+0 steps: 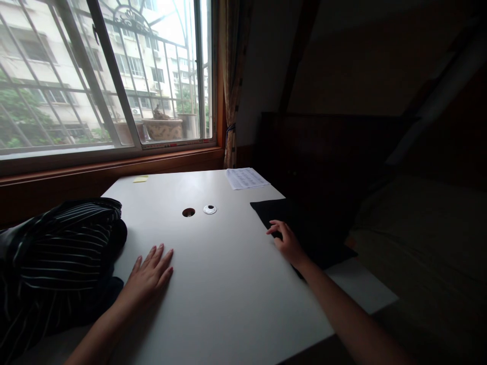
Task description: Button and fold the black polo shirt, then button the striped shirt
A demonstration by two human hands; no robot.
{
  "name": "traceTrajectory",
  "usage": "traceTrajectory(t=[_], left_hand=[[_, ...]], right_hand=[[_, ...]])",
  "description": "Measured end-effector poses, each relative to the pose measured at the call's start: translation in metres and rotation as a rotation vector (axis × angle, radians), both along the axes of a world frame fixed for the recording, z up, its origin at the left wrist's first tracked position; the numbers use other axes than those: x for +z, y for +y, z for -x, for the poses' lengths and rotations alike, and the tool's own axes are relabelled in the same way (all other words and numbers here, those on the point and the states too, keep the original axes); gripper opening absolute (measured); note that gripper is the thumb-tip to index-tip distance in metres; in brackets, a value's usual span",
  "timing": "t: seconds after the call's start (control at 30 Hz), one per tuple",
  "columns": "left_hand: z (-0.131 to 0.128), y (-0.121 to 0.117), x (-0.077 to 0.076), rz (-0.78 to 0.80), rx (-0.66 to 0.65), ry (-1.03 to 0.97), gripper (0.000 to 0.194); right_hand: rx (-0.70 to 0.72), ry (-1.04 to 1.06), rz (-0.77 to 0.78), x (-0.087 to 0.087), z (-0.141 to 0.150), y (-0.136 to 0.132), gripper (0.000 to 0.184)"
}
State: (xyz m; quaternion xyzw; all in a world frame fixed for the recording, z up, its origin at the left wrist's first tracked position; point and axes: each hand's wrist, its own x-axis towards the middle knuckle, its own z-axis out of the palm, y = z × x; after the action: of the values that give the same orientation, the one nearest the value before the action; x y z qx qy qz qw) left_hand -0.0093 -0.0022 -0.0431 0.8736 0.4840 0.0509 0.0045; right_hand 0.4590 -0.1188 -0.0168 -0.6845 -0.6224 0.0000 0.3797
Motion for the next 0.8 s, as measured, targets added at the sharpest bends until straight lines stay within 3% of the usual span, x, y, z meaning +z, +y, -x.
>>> traceTrajectory(t=[0.13, 0.27, 0.47, 0.57, 0.7, 0.8], left_hand=[[0.000, -0.001, 0.002, 0.017, -0.002, 0.012, 0.055], [-0.001, -0.002, 0.004, 0.018, -0.007, 0.000, 0.055], [0.000, -0.001, 0.002, 0.012, -0.007, -0.003, 0.055], [0.001, 0.000, 0.000, 0.004, -0.007, 0.002, 0.055], [0.001, 0.001, -0.002, 0.003, -0.006, 0.017, 0.055], [0.001, 0.001, -0.002, -0.004, -0.008, 0.019, 0.055]], right_hand=[[-0.054, 0.037, -0.106, 0.010, -0.006, -0.007, 0.060], [-0.120, -0.102, 0.017, 0.006, -0.020, -0.011, 0.048], [0.058, -0.337, 0.365, -0.009, -0.007, -0.022, 0.062], [0.152, -0.351, 0.413, -0.002, 0.011, -0.031, 0.065], [0.337, -0.215, 0.469, 0.015, 0.024, -0.041, 0.063], [0.304, -0.121, 0.373, 0.021, 0.013, -0.043, 0.057]])
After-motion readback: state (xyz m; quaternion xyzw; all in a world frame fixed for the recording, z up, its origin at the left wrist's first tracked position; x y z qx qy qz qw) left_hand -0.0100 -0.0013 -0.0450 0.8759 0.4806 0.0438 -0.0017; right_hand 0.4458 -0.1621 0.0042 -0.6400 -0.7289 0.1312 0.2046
